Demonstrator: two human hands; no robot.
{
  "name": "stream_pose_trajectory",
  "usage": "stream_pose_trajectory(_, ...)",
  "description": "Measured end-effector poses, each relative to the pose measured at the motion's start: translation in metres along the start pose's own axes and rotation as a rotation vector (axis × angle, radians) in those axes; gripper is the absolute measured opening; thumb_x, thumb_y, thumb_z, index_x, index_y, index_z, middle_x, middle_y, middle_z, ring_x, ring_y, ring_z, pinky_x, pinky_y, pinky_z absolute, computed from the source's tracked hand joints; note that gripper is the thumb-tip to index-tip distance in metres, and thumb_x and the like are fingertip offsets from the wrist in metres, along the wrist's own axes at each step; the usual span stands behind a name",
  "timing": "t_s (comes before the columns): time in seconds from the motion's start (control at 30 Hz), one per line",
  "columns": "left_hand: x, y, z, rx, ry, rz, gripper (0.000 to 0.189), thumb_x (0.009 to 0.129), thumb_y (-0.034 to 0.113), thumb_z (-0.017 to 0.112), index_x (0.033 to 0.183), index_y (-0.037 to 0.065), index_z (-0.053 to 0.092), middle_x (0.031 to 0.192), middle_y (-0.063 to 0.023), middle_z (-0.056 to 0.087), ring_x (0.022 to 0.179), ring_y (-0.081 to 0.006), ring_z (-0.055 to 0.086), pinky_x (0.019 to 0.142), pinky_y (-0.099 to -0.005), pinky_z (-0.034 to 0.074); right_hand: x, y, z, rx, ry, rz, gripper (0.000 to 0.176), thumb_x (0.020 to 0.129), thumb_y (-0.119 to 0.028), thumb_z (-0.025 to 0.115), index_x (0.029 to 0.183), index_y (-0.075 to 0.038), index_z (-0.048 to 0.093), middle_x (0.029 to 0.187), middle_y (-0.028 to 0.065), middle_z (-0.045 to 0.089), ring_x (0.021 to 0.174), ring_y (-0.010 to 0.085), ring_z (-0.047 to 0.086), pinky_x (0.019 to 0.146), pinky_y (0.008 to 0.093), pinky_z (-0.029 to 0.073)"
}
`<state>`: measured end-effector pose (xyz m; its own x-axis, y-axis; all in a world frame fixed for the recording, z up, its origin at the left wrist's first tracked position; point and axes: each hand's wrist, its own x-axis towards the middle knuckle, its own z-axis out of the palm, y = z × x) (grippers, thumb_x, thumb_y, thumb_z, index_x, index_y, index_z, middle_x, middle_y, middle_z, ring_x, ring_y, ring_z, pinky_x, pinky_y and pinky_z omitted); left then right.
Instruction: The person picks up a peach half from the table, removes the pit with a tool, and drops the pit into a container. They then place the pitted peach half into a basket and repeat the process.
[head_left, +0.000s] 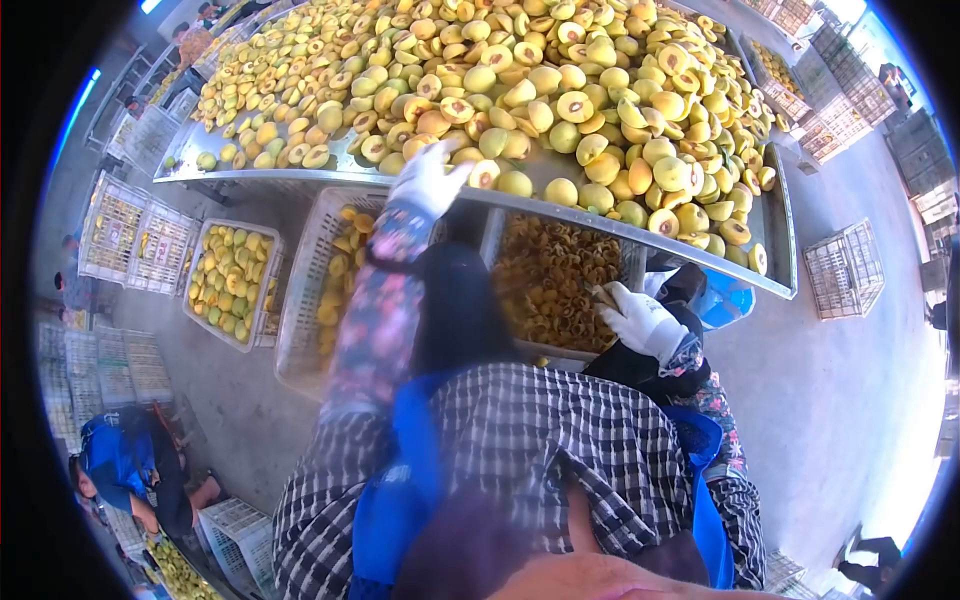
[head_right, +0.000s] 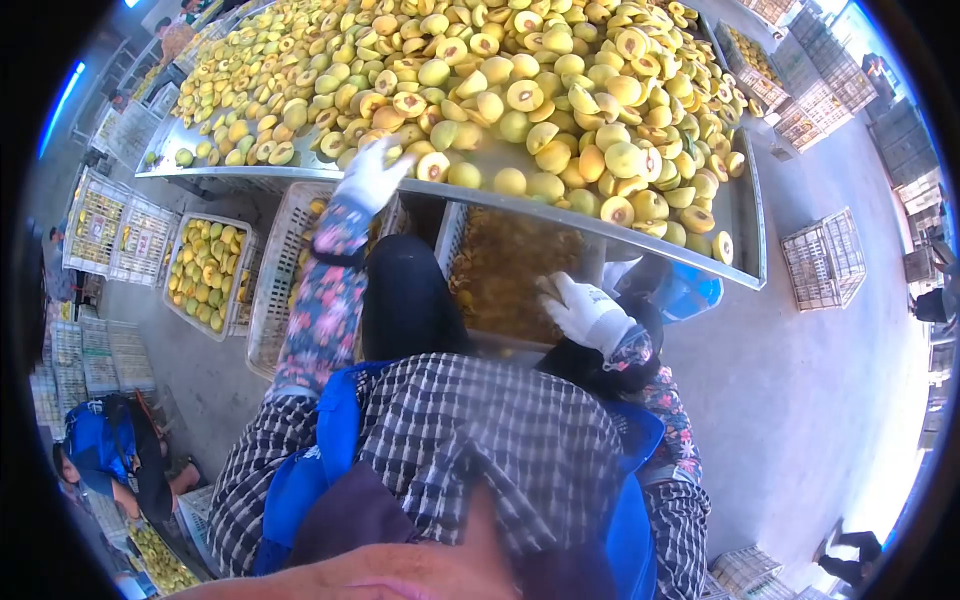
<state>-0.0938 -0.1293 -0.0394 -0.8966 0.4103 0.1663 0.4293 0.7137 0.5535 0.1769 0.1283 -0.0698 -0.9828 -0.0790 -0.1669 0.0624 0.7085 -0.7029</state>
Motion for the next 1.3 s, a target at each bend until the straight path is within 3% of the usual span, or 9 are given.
stream_pose_trajectory(0.33,0.100,0.013,0.080,0.279,-0.181,-0.097,0.063,0.075,0.033,0.073,0.128,0.010,0.047,0.125,-0.0190,0.058,0.114,-0.0337,0.058,0.096,-0.0437,0.046,0.004,-0.009,0.000,-0.007,-0.022,0.010,0.029,0.094,-0.024,0.055,0.113,-0.003,0.050,0.097,0.0246,0.065,0.091,0.0419,0.062,0.077,0.0455,0.049)
stream_pose_trajectory(0.4,0.095,0.011,0.063,-0.109,-0.060,-0.168,0.050,0.078,0.022,0.070,0.123,0.009,0.052,0.116,-0.0166,0.063,0.106,-0.0310,0.062,0.092,-0.0411,0.049,0.000,0.002,0.003,0.036,0.071,-0.064,0.030,0.094,-0.024,0.055,0.114,-0.003,0.050,0.099,0.0240,0.065,0.092,0.0415,0.063,0.078,0.0451,0.049)
stream_pose_trajectory(0.5,0.067,0.015,0.049,-1.524,-0.158,-0.183,0.038,0.085,0.013,0.064,0.121,0.006,0.054,0.104,-0.0121,0.064,0.093,-0.0292,0.065,0.082,-0.0428,0.056,0.007,-0.002,0.003,0.078,0.191,-0.153,0.026,0.095,-0.017,0.054,0.113,0.000,0.051,0.098,0.0199,0.061,0.088,0.0367,0.062,0.077,0.0404,0.050)
stream_pose_trajectory(0.57,0.031,0.048,0.025,-1.879,-0.452,-0.120,0.041,0.090,0.026,0.063,0.124,0.005,0.052,0.110,-0.0153,0.062,0.097,-0.0318,0.063,0.083,-0.0468,0.056,0.022,0.003,0.005,-0.050,0.240,-0.278,0.021,0.092,-0.006,0.054,0.110,0.004,0.053,0.102,0.0174,0.053,0.084,0.0334,0.059,0.075,0.0370,0.050)
stream_pose_trajectory(0.67,-0.011,0.092,0.016,-2.126,-0.435,-0.265,0.047,0.095,0.040,0.056,0.126,0.005,0.049,0.112,-0.0128,0.060,0.097,-0.0277,0.062,0.086,-0.0413,0.054,0.041,-0.035,-0.011,-0.193,0.488,-0.539,0.022,0.088,-0.002,0.055,0.109,0.006,0.055,0.106,0.0194,0.051,0.087,0.0338,0.059,0.075,0.0371,0.050)
stream_pose_trajectory(0.9,-0.052,0.132,0.030,-1.773,-0.223,-0.106,0.056,0.104,0.047,0.030,0.133,0.001,0.042,0.119,-0.0135,0.058,0.105,-0.0215,0.059,0.092,-0.0322,0.048,0.058,-0.091,-0.015,-0.132,0.809,-0.459,0.033,0.091,-0.008,0.058,0.119,0.006,0.048,0.088,0.0208,0.062,0.076,0.0399,0.063,0.069,0.0399,0.052)
stream_pose_trajectory(0.97,-0.053,0.130,0.040,-1.465,-0.096,0.071,0.057,0.102,0.048,0.034,0.132,0.001,0.043,0.119,-0.0144,0.058,0.104,-0.0233,0.059,0.090,-0.0326,0.048,0.058,-0.090,-0.011,-0.184,0.873,-0.469,0.033,0.090,-0.008,0.058,0.118,0.007,0.048,0.089,0.0217,0.062,0.075,0.0389,0.063,0.067,0.0397,0.052)
stream_pose_trajectory(1.1,-0.068,0.144,0.042,-1.477,0.054,0.255,0.058,0.103,0.047,0.032,0.134,-0.001,0.041,0.121,-0.0143,0.057,0.104,-0.0208,0.057,0.092,-0.0313,0.046,0.055,-0.088,-0.004,-0.068,0.713,-0.241,0.029,0.095,-0.009,0.053,0.118,0.007,0.047,0.092,0.0221,0.059,0.077,0.0363,0.062,0.065,0.0385,0.050)
stream_pose_trajectory(1.3,-0.047,0.129,0.048,-1.687,-0.317,0.099,0.057,0.103,0.046,0.036,0.137,0.001,0.043,0.131,-0.0139,0.053,0.115,-0.0181,0.054,0.101,-0.0308,0.042,0.052,-0.082,-0.020,0.014,0.690,-0.255,0.025,0.095,-0.014,0.055,0.115,0.000,0.049,0.085,0.0209,0.061,0.076,0.0394,0.062,0.066,0.0409,0.049)
